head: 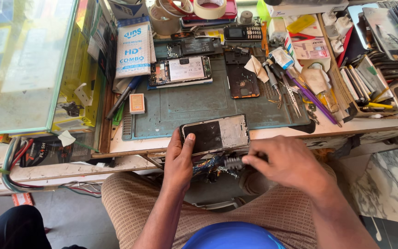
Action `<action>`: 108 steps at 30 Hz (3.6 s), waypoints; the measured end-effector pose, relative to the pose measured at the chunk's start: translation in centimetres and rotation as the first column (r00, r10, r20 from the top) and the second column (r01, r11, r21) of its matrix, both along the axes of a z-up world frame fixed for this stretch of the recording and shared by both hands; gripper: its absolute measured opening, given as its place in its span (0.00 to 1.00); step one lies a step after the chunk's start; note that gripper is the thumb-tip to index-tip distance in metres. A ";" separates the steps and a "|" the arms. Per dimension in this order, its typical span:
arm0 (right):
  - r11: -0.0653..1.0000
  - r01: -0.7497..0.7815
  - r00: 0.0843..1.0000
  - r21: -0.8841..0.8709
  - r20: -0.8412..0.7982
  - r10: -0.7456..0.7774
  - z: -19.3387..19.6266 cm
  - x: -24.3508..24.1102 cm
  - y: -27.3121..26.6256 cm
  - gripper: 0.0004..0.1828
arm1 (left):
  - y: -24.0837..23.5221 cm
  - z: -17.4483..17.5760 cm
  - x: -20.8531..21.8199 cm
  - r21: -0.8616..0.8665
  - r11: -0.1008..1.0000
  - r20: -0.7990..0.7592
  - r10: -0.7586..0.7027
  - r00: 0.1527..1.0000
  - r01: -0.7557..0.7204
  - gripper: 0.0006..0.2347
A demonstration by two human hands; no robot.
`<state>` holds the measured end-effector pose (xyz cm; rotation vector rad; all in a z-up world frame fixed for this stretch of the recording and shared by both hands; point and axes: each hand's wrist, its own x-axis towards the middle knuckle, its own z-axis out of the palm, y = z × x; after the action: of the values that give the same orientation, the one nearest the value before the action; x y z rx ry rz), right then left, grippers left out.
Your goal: The person cleans the back surface of a disassembled smartphone using a metal tool to scrape off residue and a cloth to wipe the surface. The person works on the device while seated at a cluttered electronics repair workbench.
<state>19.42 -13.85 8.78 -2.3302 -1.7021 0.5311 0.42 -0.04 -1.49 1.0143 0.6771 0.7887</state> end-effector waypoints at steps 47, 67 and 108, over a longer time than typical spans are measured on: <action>0.922 0.302 0.953 0.242 -0.040 -0.302 -1.4 2.6 -4.5 0.18 | -0.3 -0.3 0.5 0.227 0.974 -0.080 0.050 0.996 -0.030 0.11; 0.919 0.360 0.904 0.163 0.181 -0.386 -4.3 0.7 -4.3 0.21 | -0.4 0.3 0.6 0.226 0.974 -0.133 0.053 0.990 -0.021 0.11; 0.789 0.202 0.965 0.581 0.021 -0.262 -4.0 1.6 -2.1 0.14 | -0.3 0.3 0.4 0.227 0.974 -0.121 0.041 0.992 -0.012 0.10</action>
<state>21.00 -15.96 4.78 -2.0794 -1.3279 -0.1460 0.78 -0.34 -1.15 1.2718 0.7205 0.8437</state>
